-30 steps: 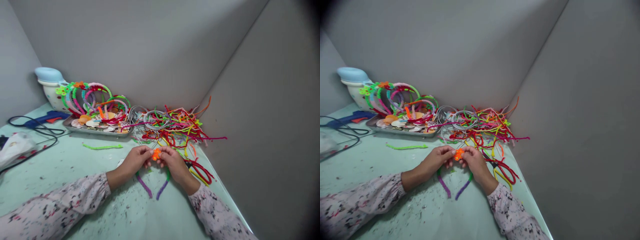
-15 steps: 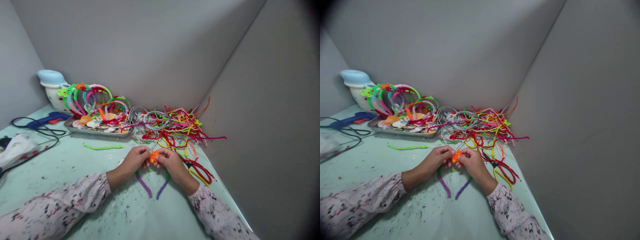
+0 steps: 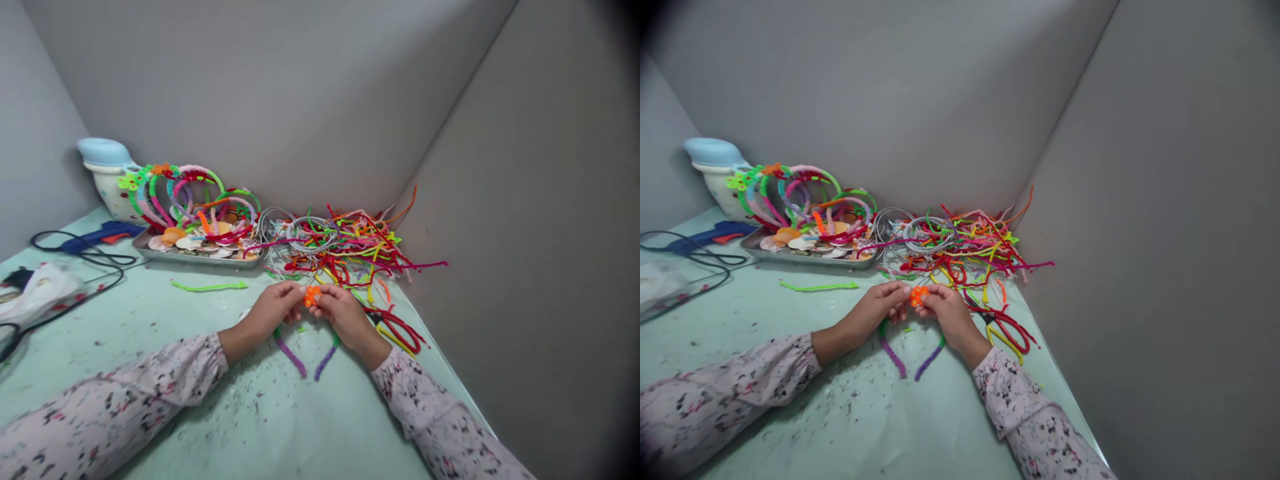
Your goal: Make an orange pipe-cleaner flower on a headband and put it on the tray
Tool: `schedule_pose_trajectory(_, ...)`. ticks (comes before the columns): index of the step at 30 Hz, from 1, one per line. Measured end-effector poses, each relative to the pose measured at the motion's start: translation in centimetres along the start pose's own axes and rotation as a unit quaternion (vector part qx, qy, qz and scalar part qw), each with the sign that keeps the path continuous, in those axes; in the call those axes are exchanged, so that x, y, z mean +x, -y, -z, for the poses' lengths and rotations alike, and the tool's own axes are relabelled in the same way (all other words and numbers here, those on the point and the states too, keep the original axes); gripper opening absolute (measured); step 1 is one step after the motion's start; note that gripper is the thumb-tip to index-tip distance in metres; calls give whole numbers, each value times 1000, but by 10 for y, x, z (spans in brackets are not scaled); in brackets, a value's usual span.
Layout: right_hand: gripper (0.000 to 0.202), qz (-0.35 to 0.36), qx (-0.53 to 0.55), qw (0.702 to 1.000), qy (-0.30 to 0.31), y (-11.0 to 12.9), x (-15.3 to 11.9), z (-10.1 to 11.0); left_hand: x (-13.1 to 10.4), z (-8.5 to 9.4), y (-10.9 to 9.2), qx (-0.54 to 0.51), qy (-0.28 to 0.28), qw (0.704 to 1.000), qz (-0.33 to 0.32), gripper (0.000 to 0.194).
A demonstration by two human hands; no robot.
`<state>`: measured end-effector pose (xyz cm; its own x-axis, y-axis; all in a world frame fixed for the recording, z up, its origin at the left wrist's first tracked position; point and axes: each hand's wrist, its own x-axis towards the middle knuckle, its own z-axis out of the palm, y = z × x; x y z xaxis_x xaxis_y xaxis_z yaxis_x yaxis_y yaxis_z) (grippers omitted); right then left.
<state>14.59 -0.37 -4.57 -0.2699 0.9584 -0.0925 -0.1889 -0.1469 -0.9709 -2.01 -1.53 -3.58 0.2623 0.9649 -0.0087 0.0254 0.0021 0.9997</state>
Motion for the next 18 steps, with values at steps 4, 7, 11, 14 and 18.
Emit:
schedule_pose_trajectory(4, 16, 1, 13, 1000, 14, -1, -2, -2, -1, -1, 3, 1, -3, 1000, -2, 23)
schedule_pose_trajectory(7, 19, 3, 9, 1000, 5, 0, -5, -5, -1, -2, 4, -7, -12, 1000, -7, 20)
schedule_pose_trajectory(11, 21, 14, -17, 999, -24, -1, -6, -7, -3, -3, 2, -6, -11, 1000, -13, 17)
schedule_pose_trajectory(14, 18, 21, -34, 999, -26, -1, -7, -7, -4, -5, 1, -3, -14, 1000, -10, 17)
schedule_pose_trajectory(18, 14, 17, -36, 999, -24, -1, -7, -7, -4, -5, 1, -3, -18, 1000, -14, 17)
